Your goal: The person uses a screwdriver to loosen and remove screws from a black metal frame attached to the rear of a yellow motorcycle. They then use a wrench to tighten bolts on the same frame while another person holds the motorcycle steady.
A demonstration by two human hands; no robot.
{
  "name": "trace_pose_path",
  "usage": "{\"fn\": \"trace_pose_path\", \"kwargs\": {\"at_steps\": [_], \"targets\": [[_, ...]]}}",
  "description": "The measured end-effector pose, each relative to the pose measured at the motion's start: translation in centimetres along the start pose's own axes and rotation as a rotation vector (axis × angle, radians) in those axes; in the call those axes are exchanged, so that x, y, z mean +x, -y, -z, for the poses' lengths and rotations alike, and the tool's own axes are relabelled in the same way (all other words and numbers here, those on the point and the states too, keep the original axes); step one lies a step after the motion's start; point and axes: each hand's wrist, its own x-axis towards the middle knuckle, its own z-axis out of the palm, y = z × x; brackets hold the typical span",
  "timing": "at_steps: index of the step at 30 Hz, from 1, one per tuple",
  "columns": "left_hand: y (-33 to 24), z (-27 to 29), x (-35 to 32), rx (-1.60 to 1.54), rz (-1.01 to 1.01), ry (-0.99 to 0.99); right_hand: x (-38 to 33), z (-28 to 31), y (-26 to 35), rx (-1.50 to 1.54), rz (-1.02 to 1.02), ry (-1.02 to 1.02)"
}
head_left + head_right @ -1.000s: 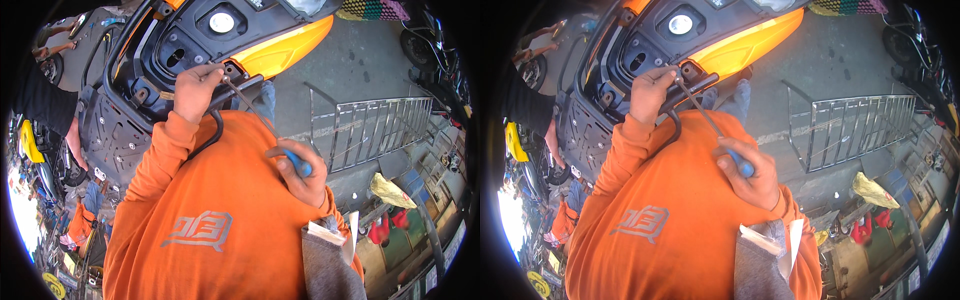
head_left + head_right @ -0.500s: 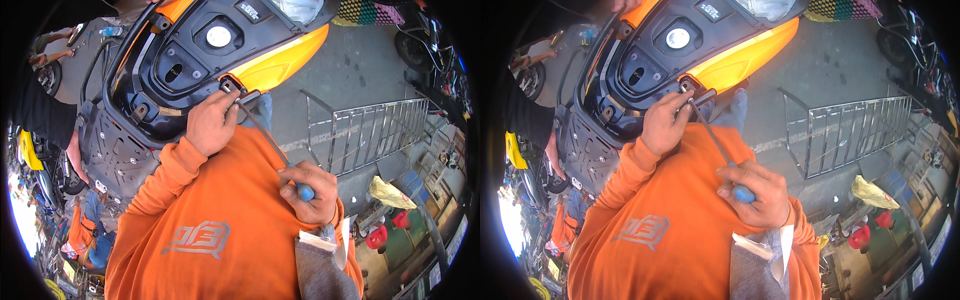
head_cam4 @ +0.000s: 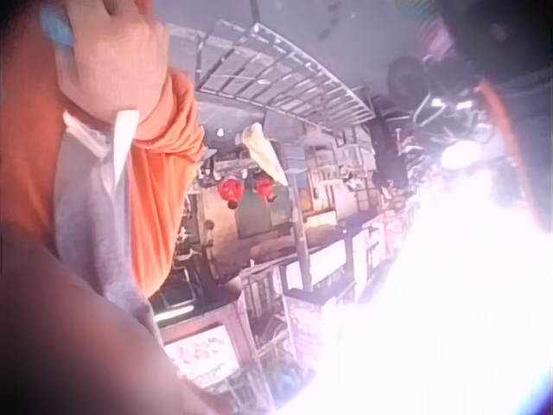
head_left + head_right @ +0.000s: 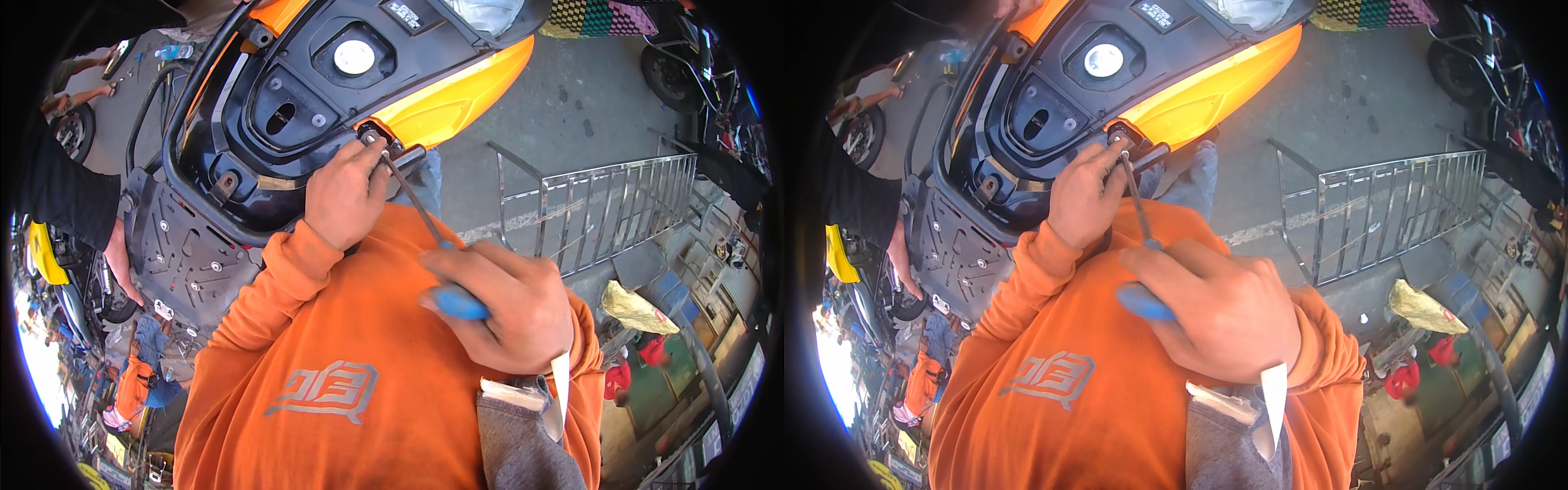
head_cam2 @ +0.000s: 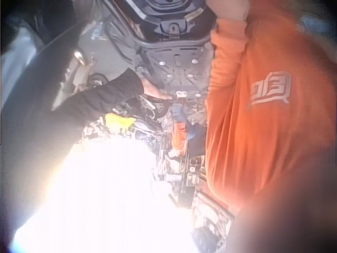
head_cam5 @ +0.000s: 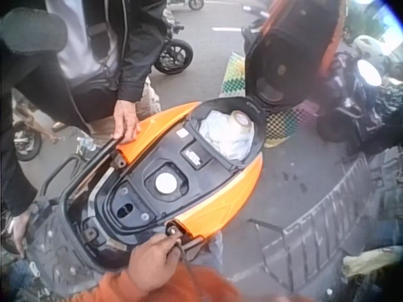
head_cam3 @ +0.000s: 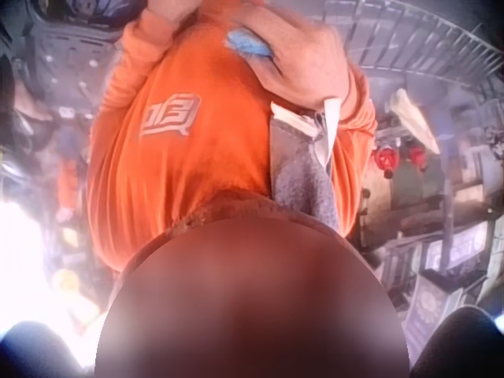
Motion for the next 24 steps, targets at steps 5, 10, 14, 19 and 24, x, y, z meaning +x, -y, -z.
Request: {"fn": "trace_pose_path", "kwargs": {"at_steps": [5,10,14,19,24], "targets": [[1.4,-0.5,1.5,-0.005,0.019,-0.026,3.1,-0.7,0.4,-0.048,0.017,-0.083],[1.7,-0.3,2.3,0.012,0.008,0.016,4.3,-1.6,0.0,-0.089,0.015,-0.029],[1.5,0.1,2.7,-0.084,0.044,0.039,4.8,-1.7,-0.2,-0.073,-0.052,0.004],[1.1,0.5,2.4,-0.081,0.071,0.029,4.9,-2.1,-0.1,-0.082,-0.052,0.02],[1.0,0.6,2.3,-0.156,0.177,0.029,4.8,-2.7,-0.7,0.186,-0.075,0.024]]}}
